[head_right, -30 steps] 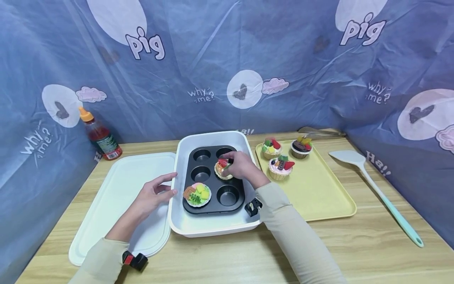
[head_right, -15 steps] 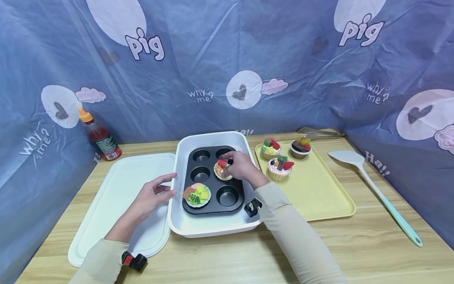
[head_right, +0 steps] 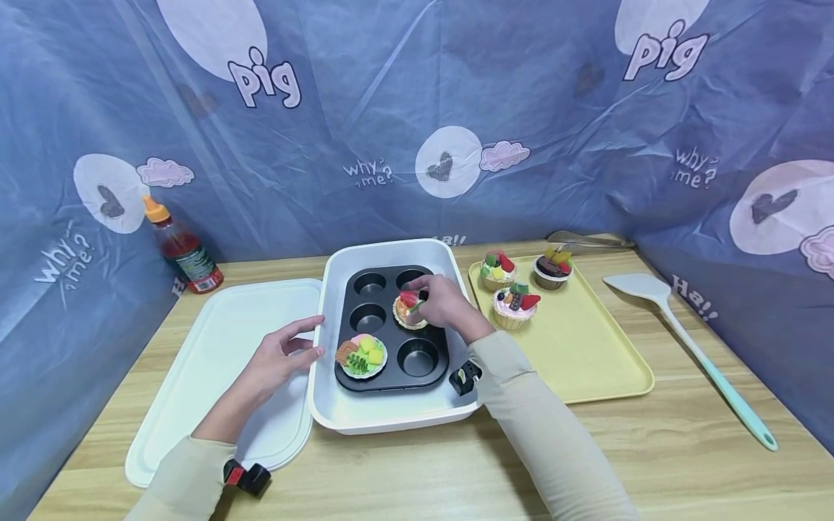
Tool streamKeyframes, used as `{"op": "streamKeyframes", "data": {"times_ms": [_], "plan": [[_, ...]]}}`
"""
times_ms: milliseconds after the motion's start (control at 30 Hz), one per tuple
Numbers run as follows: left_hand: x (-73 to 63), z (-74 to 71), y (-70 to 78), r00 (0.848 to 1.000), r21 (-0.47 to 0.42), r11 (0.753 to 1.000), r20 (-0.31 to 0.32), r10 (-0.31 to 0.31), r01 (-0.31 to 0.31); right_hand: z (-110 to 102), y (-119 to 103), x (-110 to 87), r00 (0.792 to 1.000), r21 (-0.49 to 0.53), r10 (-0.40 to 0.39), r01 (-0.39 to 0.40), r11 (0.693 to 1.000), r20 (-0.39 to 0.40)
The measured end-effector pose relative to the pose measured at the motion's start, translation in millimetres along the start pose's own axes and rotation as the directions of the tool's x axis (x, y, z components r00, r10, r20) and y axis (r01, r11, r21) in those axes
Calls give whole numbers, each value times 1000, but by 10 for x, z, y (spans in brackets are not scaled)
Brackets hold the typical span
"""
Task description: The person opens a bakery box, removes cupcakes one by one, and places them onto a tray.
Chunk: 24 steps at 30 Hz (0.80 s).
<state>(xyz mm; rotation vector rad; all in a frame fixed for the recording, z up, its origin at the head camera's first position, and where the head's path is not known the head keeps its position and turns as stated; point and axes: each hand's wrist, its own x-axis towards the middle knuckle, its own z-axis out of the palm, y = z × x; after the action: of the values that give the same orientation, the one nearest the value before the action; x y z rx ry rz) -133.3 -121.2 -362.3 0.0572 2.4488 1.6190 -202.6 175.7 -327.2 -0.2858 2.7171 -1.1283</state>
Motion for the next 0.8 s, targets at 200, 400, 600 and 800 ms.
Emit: {"op": "streamKeyframes", "data": {"times_ms": [200,400,600,800], "plan": [[-6,0,2,1000,-7,1000,-1,12,-12,-3,3,-9,1000,15,10,-11,1000,2],[-7,-4,-10,1000,-1,1000,-1,9,-9,5,2,-17,1000,3,2,-2,1000,-10],[-7,-5,-18,1000,8,1000,2,8,-8,5,25,-12,999,3,-5,5,1000,-36],[10,-18,-1,1000,-1,1000,14,19,-19,-48,14,-2,998,95,7,0,995,-68]]}}
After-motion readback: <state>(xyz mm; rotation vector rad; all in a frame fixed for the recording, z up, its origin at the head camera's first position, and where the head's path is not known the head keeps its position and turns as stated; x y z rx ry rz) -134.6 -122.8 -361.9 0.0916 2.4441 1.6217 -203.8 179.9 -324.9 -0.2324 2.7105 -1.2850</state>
